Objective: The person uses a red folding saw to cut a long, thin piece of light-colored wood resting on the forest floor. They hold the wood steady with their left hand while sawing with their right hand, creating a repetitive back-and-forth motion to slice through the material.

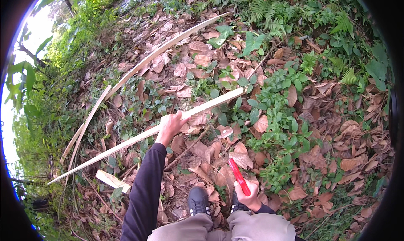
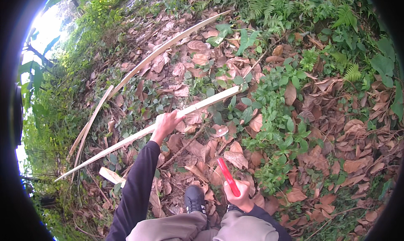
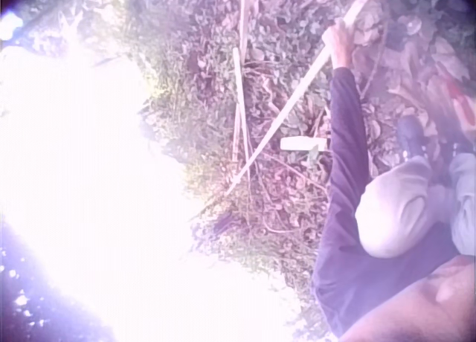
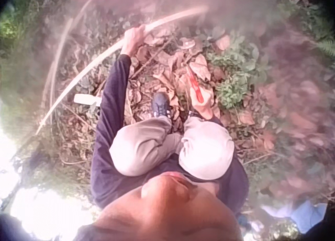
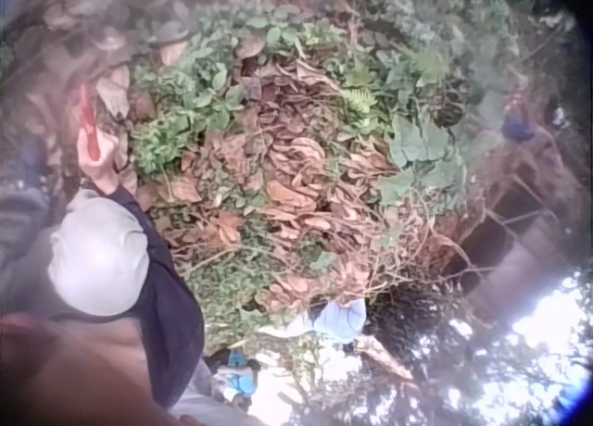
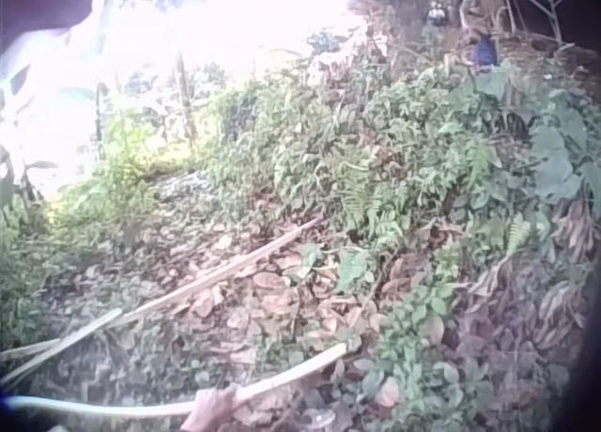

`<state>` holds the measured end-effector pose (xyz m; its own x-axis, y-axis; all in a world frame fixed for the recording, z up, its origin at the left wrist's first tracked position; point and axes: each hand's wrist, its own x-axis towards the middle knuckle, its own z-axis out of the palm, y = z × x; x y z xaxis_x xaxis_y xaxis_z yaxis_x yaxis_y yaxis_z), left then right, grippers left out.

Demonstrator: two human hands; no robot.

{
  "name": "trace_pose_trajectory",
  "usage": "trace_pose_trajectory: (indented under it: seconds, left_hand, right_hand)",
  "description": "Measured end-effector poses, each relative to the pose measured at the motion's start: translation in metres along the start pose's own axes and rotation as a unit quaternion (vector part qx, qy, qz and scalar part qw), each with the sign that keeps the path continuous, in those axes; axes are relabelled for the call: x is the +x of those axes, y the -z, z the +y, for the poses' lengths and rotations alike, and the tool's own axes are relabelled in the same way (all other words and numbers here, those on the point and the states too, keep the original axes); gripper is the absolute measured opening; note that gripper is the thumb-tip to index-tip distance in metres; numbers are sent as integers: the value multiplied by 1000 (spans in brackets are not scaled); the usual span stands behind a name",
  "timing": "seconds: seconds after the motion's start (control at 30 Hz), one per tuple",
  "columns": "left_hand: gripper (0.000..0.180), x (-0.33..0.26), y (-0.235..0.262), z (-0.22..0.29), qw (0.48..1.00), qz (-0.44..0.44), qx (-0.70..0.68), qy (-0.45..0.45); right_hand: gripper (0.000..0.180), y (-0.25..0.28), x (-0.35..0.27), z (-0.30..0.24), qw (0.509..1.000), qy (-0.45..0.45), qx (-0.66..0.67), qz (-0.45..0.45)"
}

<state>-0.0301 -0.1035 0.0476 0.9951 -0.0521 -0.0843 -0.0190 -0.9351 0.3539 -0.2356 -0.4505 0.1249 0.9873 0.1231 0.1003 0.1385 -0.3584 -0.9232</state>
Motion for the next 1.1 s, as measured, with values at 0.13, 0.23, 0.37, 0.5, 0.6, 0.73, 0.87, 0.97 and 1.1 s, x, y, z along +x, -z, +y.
trace_pose_trajectory:
  seconds: [0.13,0.23,0.37,0.5,0.6,0.73,0.87,0.97,1.1]
  left_hand:
    - [54,1,-1,-2,1000,16,7,-13]
    - [54,0,-2,-2,1000,10,10,-12]
    - [53,-2,-8,1,998,9,42,-34]
    - [53,-10,-33,-18,998,15,38,-36]
    - [55,-2,-23,-22,1000,10,-17,-16]
    - [54,-2,-19,0,999,-12,34,-25]
    - [55,-8,-35,-30,998,34,47,-32]
    - [56,6,-22,-18,997,33,64,-40]
    - [53,14,-18,-6,997,18,69,-43]
  right_hand:
    - [19,2,3,1,1000,-5,1,-3]
    - [20,4,4,1,1000,-13,3,-4]
    - [19,3,20,-2,1000,-2,-5,-7]
    - [20,-9,40,1,999,-45,25,-18]
    - [20,9,16,-4,999,-23,-7,-36]
    - [20,22,-4,-5,999,-38,-2,-2]
    - [20,-12,43,7,998,-43,39,-4]
    - [18,12,15,-1,998,-55,26,-17]
    - [18,39,-16,-12,997,-74,15,-13]
